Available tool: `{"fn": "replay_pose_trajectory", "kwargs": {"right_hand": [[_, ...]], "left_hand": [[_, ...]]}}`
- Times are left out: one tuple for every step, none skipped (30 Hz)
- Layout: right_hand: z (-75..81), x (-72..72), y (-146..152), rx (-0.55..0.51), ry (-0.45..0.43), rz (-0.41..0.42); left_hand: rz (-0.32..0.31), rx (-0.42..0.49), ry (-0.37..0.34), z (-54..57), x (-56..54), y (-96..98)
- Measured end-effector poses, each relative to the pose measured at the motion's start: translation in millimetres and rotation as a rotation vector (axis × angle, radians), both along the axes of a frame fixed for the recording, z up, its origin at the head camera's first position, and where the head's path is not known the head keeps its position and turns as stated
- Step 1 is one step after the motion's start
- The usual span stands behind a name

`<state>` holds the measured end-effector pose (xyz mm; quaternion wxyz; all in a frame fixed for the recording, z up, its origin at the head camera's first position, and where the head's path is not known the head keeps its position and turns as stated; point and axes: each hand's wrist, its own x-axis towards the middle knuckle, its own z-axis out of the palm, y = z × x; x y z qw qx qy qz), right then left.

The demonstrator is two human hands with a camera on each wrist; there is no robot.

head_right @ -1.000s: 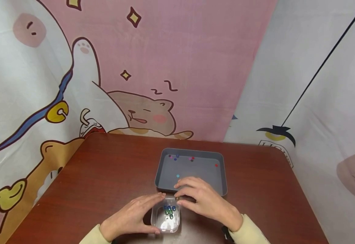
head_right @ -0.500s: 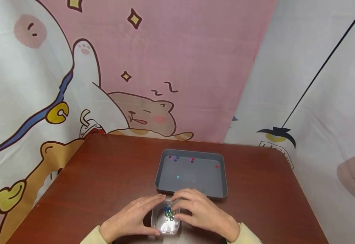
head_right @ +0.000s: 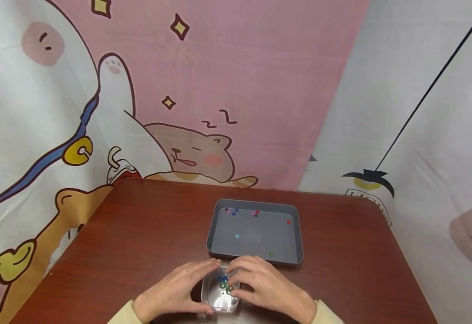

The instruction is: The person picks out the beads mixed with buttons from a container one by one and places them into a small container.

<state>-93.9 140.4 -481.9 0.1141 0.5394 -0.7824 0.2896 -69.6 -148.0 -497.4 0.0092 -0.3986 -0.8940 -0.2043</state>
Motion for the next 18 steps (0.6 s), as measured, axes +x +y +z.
{"fn": "replay_pose_trajectory", "kwargs": {"right_hand": [[-0.9, 0.3, -0.2, 0.003, -0.002, -0.003], [-1.6, 0.6, -0.3, 0.004, -0.001, -0.004], [-2.5, 0.9, -0.5, 0.005, -0.009, -0.008], [-3.0, 0.9, -0.6, 0.005, -0.006, -0.009], [-3.5, 0.7, -0.7, 0.004, 0.002, -0.008], [-3.8, 0.6, -0.7, 0.003, 0.008, -0.011], [-3.9, 0.4, -0.7, 0.000, 0.014, -0.010], [-3.9, 0.2, -0.5, -0.001, 0.022, -0.010], [-4.1, -0.1, -0.2, -0.003, 0.030, -0.009], [-3.7, -0.1, 0.2, -0.006, 0.037, -0.008], [-3.3, -0.3, 0.8, -0.007, 0.043, -0.007], [-2.6, -0.4, 1.5, -0.010, 0.044, -0.008], [-1.7, -0.8, 2.5, -0.010, 0.039, -0.009], [-0.6, -1.3, 3.8, -0.011, 0.038, -0.010], [0.8, -1.9, 5.2, -0.013, 0.034, -0.017], [2.6, -2.8, 6.8, -0.017, 0.028, -0.026], [4.7, -4.1, 8.7, -0.021, 0.023, -0.039], [7.0, -5.5, 10.1, -0.027, 0.018, -0.053]], "left_hand": [[0.001, -0.002, 0.004, 0.0, 0.4, 0.0], [0.002, -0.004, 0.010, 0.1, 0.8, 0.0], [0.004, -0.006, 0.016, 0.2, 1.2, -0.1], [0.005, -0.009, 0.023, 0.3, 1.3, 0.0], [0.007, -0.010, 0.028, 0.5, 1.3, 0.0], [0.008, -0.011, 0.032, 0.6, 1.4, 0.0], [0.009, -0.014, 0.036, 0.7, 1.5, 0.0], [0.010, -0.014, 0.036, 0.6, 1.5, 0.0], [0.010, -0.015, 0.037, 0.6, 1.6, 0.1], [0.009, -0.016, 0.039, 0.5, 1.6, 0.1], [0.008, -0.017, 0.041, 0.4, 1.6, 0.0], [0.008, -0.018, 0.042, 0.4, 1.7, -0.1], [0.007, -0.018, 0.042, 0.3, 1.6, 0.1], [0.006, -0.018, 0.041, 0.2, 1.6, 0.3], [0.006, -0.019, 0.044, 0.1, 1.6, 0.5], [0.007, -0.020, 0.043, 0.0, 1.6, 0.6], [0.007, -0.021, 0.043, -0.2, 1.6, 0.8], [0.009, -0.021, 0.043, -0.5, 1.7, 0.5]]}}
